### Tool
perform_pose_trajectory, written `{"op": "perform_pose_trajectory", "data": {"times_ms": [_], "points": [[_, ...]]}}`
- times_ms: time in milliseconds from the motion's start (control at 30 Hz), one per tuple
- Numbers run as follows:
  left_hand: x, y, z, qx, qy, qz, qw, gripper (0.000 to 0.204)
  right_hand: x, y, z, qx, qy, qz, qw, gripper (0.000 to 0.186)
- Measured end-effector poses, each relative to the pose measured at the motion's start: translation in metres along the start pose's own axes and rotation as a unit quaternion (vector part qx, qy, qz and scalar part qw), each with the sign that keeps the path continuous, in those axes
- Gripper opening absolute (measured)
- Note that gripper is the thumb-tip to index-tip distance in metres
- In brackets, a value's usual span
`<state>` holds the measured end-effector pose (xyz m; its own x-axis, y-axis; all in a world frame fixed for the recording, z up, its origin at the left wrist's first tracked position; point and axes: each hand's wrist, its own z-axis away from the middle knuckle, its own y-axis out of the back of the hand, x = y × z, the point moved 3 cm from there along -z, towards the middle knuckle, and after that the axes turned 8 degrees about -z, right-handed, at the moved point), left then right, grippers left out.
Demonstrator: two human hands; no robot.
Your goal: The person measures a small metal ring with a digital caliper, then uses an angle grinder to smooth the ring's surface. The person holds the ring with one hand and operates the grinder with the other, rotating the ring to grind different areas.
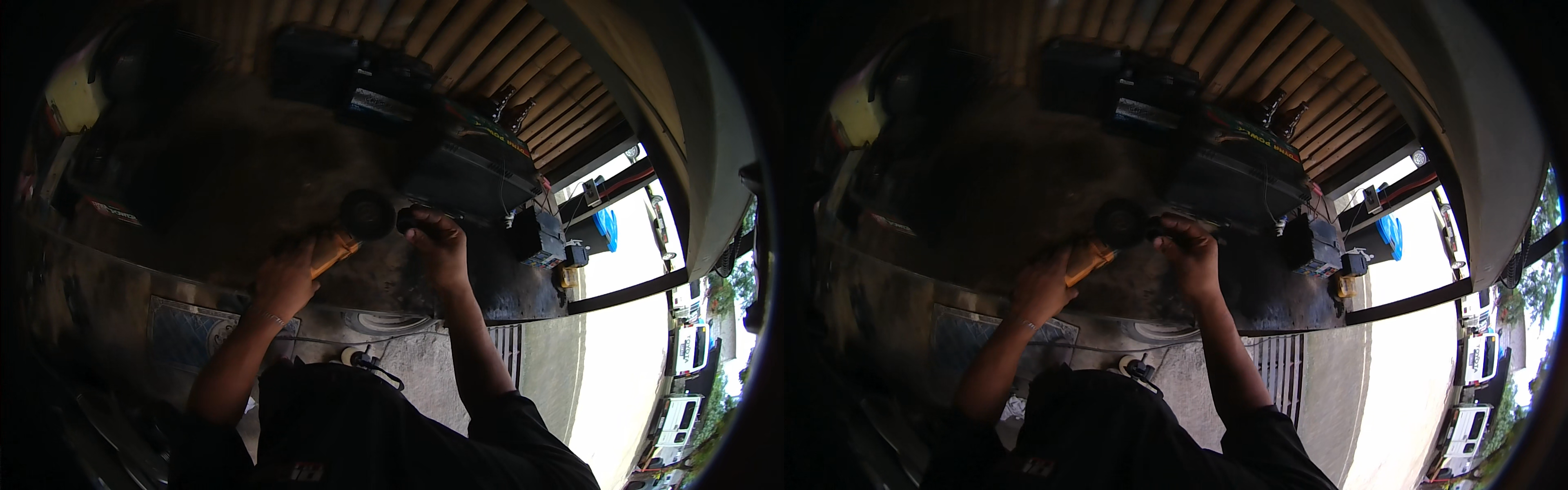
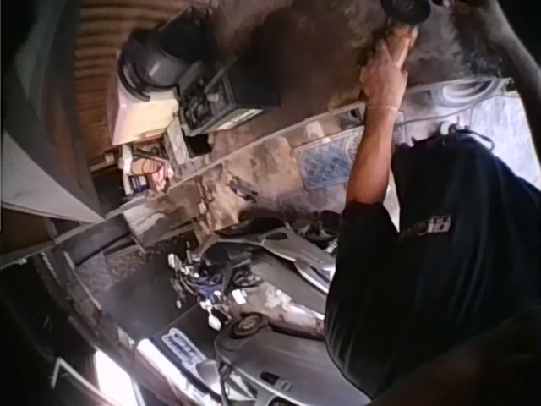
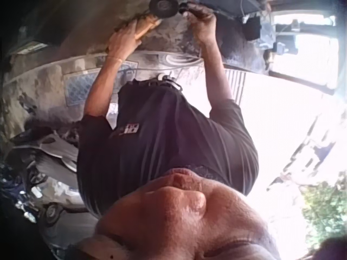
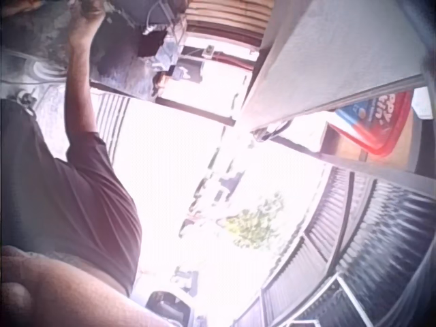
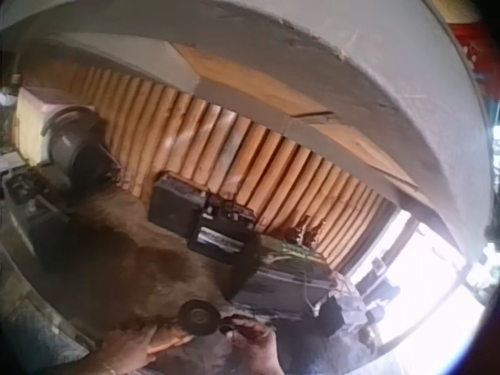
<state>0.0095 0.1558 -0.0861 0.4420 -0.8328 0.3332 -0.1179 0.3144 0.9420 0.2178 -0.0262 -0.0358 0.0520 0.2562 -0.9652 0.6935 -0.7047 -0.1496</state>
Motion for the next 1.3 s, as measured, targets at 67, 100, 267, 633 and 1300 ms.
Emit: {"op": "perform_pose_trajectory", "data": {"times_ms": [67,100,267,633,1300], "points": [[-0.001,0.0,-0.001,-0.004,-0.001,0.006,1.0,0.091,0.004,-0.001,-0.002,0.011,0.028,0.097,0.995,0.029],[-0.002,-0.001,-0.001,-0.007,0.003,0.008,1.0,0.091,0.005,-0.002,-0.002,0.019,0.049,0.161,0.986,0.029],[-0.003,-0.002,-0.003,-0.005,-0.006,-0.004,1.0,0.09,0.01,-0.011,-0.001,0.045,0.081,0.273,0.958,0.031],[-0.004,-0.008,-0.006,0.019,-0.005,-0.022,1.0,0.091,0.001,-0.023,-0.002,0.018,0.17,0.37,0.913,0.034],[-0.002,-0.009,-0.005,0.017,-0.008,-0.03,0.999,0.09,-0.024,-0.032,-0.004,-0.032,0.136,0.442,0.886,0.029]]}}
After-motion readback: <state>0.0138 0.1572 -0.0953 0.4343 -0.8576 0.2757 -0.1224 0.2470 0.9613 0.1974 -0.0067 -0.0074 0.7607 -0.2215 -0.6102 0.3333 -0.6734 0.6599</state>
